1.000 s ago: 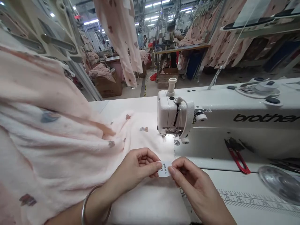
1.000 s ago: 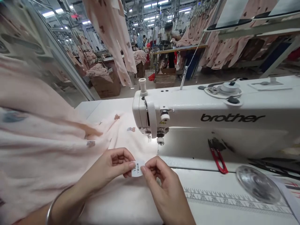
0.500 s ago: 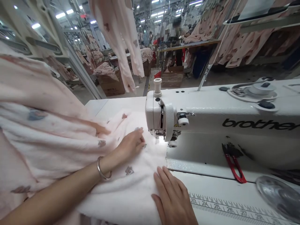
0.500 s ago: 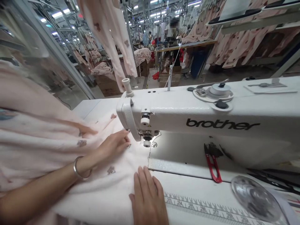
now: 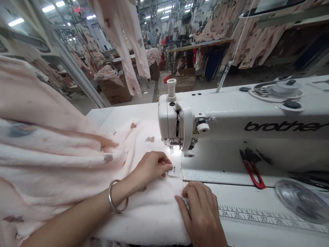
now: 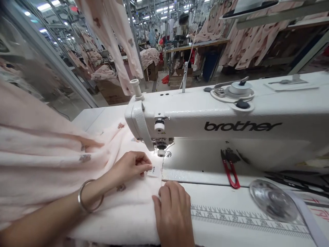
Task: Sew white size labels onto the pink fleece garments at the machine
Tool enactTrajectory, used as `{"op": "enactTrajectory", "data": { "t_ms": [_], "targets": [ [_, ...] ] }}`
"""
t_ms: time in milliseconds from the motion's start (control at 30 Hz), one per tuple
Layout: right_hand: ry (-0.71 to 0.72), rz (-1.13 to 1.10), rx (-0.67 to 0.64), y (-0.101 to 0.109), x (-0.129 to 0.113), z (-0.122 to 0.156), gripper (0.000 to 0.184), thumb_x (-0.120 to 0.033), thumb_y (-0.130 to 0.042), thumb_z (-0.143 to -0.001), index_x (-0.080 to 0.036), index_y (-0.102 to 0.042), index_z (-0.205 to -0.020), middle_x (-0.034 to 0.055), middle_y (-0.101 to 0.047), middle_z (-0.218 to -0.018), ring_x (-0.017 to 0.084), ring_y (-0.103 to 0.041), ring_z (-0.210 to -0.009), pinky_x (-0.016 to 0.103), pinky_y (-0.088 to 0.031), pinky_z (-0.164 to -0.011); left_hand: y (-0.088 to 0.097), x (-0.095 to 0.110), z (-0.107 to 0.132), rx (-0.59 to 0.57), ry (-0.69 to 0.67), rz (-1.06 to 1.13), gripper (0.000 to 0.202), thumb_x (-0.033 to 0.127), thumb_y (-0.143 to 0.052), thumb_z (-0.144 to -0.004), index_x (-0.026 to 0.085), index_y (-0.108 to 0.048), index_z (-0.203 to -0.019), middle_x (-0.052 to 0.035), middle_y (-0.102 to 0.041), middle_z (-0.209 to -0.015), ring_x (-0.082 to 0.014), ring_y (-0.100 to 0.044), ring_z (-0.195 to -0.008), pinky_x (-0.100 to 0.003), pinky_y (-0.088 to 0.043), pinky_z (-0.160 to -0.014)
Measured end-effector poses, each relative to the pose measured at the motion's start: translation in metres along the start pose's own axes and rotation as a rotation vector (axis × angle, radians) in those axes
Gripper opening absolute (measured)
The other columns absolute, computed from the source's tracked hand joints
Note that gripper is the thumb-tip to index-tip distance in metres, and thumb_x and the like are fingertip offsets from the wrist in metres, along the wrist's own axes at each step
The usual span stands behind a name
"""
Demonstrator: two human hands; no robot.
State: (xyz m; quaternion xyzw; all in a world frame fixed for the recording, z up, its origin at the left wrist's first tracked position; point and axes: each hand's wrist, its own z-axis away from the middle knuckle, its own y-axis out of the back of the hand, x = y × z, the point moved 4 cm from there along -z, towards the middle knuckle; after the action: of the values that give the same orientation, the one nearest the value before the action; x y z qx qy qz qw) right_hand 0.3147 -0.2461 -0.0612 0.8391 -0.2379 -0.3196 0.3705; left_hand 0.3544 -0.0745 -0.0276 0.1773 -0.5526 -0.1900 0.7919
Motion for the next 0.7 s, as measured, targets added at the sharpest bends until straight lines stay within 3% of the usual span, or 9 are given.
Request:
{"op": "enactTrajectory", "data": {
  "t_ms": [133, 233, 500, 600, 700],
  "targets": [
    [-0.003, 0.058, 0.031, -0.001, 0.001, 0.005, 0.022, -0.026, -0.05, -0.092, -0.011, -0.053, -0.108, 0.0133, -0.052, -0.104, 0.026, -0.049, -0.101, 0.039, -0.038, -0.084, -0.008, -0.015, -0.005, -0.014, 0.042, 0.054, 0.021, 0.037, -0.063, -0.075, 0.015, -0.064, -0.077, 0.0003, -0.061, -0.063, -0.0117, -0.055, -0.054, -0.021, -0.04, -0.053],
    [-0.009, 0.055, -0.018, -0.002, 0.002, 0.006, 0.028, -0.026, -0.049, -0.092, -0.011, -0.052, -0.116, 0.0131, -0.051, -0.107, 0.026, -0.048, -0.103, 0.039, -0.038, -0.085, -0.008, -0.015, -0.003, -0.015, 0.047, 0.102, 0.022, 0.037, -0.064, -0.075, 0.015, -0.063, -0.077, 0.0005, -0.06, -0.062, -0.0112, -0.054, -0.054, -0.021, -0.04, -0.053],
    [-0.037, 0.0, -0.075, -0.002, 0.003, 0.007, 0.017, -0.025, -0.048, -0.092, -0.016, -0.054, -0.104, 0.0101, -0.05, -0.103, 0.024, -0.047, -0.102, 0.037, -0.04, -0.083, -0.001, -0.006, 0.004, 0.002, 0.0, 0.036, 0.018, 0.034, -0.061, -0.079, 0.016, -0.064, -0.078, 0.0017, -0.059, -0.061, -0.0109, -0.056, -0.055, -0.02, -0.04, -0.053],
    [-0.067, -0.042, -0.064, -0.002, 0.004, 0.006, 0.016, -0.027, -0.05, -0.091, -0.016, -0.053, -0.103, 0.0102, -0.05, -0.104, 0.025, -0.046, -0.103, 0.039, -0.04, -0.085, 0.009, -0.004, 0.003, 0.092, -0.077, -0.074, 0.015, 0.031, -0.058, -0.083, 0.018, -0.064, -0.08, 0.0005, -0.063, -0.069, -0.0133, -0.059, -0.065, -0.022, -0.043, -0.06],
    [-0.134, -0.115, -0.023, 0.002, 0.009, 0.004, 0.023, -0.031, -0.049, -0.092, -0.015, -0.05, -0.108, 0.0099, -0.05, -0.107, 0.024, -0.045, -0.104, 0.039, -0.041, -0.088, 0.016, 0.002, 0.0, 0.204, -0.285, -0.244, 0.008, 0.023, -0.057, -0.084, 0.019, -0.063, -0.081, -0.0018, -0.066, -0.089, -0.0173, -0.06, -0.087, -0.027, -0.046, -0.076]
  ]
}}
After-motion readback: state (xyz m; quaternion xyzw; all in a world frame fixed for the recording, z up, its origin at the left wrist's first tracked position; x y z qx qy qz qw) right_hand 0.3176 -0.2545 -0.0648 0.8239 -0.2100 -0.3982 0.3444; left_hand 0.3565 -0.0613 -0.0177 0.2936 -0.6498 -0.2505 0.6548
